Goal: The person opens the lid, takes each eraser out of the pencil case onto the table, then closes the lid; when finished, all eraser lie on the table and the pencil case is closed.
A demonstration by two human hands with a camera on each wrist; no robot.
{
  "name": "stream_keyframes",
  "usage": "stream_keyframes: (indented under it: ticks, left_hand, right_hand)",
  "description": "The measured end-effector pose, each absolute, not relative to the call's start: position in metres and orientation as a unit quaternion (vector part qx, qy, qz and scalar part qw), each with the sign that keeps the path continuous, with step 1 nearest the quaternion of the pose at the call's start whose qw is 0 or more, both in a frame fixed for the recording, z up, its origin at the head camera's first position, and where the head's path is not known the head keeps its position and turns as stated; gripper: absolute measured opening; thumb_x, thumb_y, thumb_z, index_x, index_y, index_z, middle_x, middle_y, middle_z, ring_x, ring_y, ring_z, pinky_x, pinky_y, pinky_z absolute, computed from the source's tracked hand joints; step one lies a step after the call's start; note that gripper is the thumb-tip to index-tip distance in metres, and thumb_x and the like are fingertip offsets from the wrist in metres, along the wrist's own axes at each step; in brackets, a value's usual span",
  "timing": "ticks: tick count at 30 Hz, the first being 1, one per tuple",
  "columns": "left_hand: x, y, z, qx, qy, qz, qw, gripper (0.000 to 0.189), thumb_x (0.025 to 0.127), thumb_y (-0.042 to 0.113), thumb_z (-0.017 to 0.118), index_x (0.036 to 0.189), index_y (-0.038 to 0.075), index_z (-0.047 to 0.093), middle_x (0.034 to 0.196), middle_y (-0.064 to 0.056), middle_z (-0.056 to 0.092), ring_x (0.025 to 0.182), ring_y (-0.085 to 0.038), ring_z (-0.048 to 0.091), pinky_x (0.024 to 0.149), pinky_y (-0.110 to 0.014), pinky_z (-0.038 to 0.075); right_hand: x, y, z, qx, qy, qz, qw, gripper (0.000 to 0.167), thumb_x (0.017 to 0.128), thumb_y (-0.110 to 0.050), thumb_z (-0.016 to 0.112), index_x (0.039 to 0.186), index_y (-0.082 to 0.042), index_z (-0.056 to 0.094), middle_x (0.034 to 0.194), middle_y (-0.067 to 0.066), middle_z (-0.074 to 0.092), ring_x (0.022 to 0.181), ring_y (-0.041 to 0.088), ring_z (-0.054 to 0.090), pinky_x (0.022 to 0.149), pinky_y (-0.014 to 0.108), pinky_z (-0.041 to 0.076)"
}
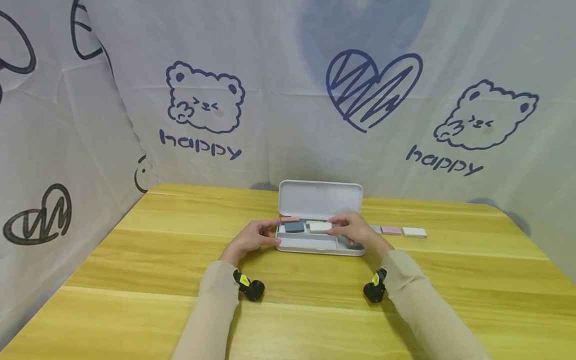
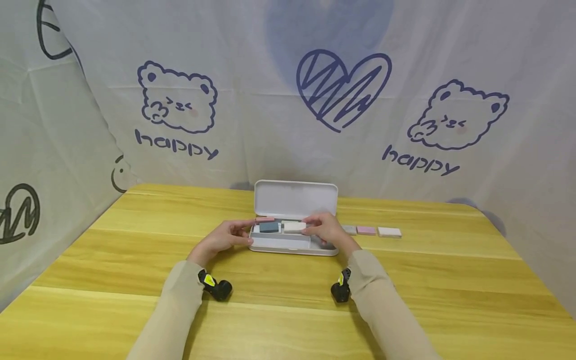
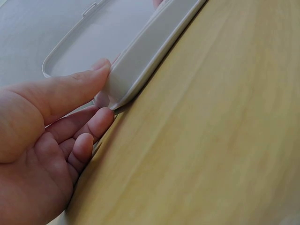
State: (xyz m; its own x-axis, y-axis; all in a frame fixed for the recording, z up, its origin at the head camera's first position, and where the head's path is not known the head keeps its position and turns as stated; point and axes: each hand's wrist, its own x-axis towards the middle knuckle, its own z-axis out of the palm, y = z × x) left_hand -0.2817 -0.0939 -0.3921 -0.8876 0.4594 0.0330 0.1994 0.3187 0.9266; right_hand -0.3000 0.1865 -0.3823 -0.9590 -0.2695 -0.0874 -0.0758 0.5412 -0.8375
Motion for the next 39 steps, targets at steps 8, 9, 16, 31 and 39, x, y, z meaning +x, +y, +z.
stream_keyframes:
  ticks: [8,9,16,31,39]
  left_hand:
    - [-0.286,-0.094,-0.400,0.200,0.808,0.543,0.110,0.052,0.078,0.006,0.068,0.127,0.010,0.051,0.074,-0.007,0.048,0.061,-0.015,0.038,0.051,-0.023,0.031]
    - [-0.286,-0.094,-0.400,0.200,0.809,0.542,0.109,0.052,0.078,0.006,0.068,0.127,0.010,0.051,0.074,-0.007,0.048,0.062,-0.015,0.038,0.052,-0.023,0.031]
    - [-0.285,-0.094,-0.399,0.202,0.811,0.539,0.103,0.052,0.077,0.005,0.068,0.127,0.009,0.051,0.073,-0.006,0.048,0.062,-0.014,0.039,0.052,-0.023,0.031]
    - [-0.285,-0.095,-0.399,0.215,0.806,0.542,0.105,0.052,0.078,0.004,0.067,0.128,0.009,0.050,0.067,-0.005,0.045,0.057,-0.013,0.036,0.049,-0.021,0.030]
    - [-0.286,-0.094,-0.400,0.224,0.799,0.547,0.107,0.052,0.078,0.004,0.066,0.127,0.008,0.050,0.065,-0.004,0.043,0.054,-0.012,0.035,0.047,-0.021,0.029]
  right_hand:
    - [-0.299,0.190,-0.383,-0.108,0.851,-0.504,0.099,0.035,0.082,-0.006,0.063,0.114,0.007,0.056,0.062,-0.001,0.054,0.041,0.006,0.035,0.037,0.019,0.032]
    - [-0.299,0.191,-0.383,-0.110,0.848,-0.509,0.099,0.035,0.082,-0.006,0.063,0.114,0.008,0.055,0.062,-0.001,0.054,0.042,0.006,0.036,0.037,0.019,0.032]
    - [-0.298,0.197,-0.382,-0.100,0.844,-0.518,0.094,0.032,0.083,-0.007,0.062,0.112,0.007,0.057,0.066,0.002,0.056,0.045,0.008,0.039,0.041,0.021,0.033]
    - [-0.293,0.227,-0.367,-0.114,0.833,-0.534,0.086,0.035,0.084,-0.009,0.061,0.113,0.010,0.054,0.071,0.008,0.055,0.050,0.008,0.040,0.046,0.020,0.035]
    - [-0.285,0.250,-0.361,-0.117,0.835,-0.532,0.073,0.037,0.084,-0.008,0.062,0.113,0.012,0.052,0.073,0.007,0.058,0.050,0.007,0.041,0.046,0.020,0.036]
